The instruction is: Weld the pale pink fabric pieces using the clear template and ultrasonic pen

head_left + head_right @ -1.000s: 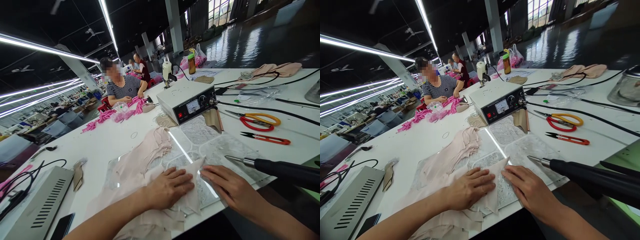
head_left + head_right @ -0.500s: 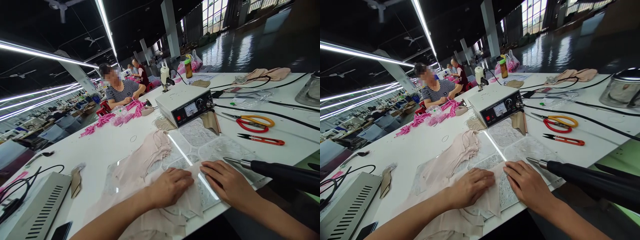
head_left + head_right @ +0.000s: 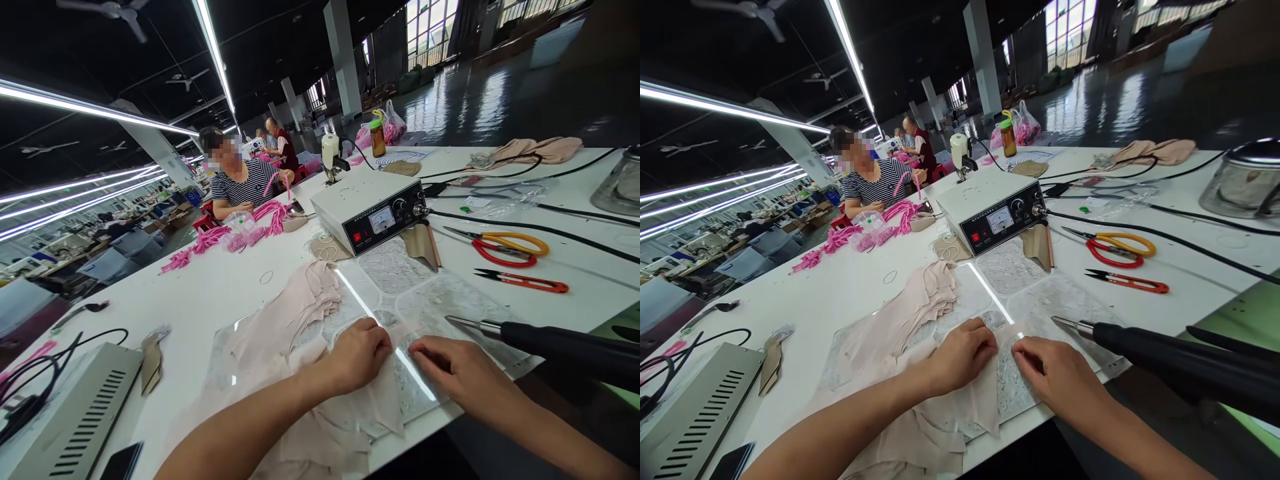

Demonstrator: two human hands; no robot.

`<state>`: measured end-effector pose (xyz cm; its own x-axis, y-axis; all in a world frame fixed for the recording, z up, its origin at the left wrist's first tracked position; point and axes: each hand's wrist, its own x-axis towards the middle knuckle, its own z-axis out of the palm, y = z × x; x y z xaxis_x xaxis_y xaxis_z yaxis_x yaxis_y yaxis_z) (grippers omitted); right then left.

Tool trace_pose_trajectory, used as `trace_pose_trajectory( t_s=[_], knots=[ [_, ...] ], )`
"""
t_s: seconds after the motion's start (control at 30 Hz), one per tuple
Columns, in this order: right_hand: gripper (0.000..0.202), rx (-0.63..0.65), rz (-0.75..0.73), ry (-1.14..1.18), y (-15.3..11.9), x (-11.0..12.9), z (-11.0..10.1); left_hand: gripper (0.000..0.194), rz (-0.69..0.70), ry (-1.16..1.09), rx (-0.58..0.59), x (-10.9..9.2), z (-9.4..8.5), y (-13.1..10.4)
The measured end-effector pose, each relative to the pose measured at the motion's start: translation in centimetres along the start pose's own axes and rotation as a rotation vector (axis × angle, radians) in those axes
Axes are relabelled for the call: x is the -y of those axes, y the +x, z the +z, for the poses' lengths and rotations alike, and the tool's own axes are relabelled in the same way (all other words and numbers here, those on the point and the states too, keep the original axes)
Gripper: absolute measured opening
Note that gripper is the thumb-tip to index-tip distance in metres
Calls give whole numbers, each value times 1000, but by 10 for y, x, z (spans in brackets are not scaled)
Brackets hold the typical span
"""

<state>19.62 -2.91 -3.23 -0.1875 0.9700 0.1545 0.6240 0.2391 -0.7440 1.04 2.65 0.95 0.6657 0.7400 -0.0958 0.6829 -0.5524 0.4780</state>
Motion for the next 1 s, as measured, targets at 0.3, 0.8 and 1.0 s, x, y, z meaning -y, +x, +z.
trace_pose_trajectory(
  t_s=[0.3, 0.8, 1.0],
  knots=[
    [23, 202, 258, 133, 13, 7, 4, 11, 40, -7, -4, 6, 2, -1],
    [8, 377, 625, 652, 27, 31, 3, 11, 21, -133, -91, 7, 1, -10],
    [21, 337, 685, 751, 31, 37, 10, 11, 44, -189, -116, 10, 1, -16]
  ],
)
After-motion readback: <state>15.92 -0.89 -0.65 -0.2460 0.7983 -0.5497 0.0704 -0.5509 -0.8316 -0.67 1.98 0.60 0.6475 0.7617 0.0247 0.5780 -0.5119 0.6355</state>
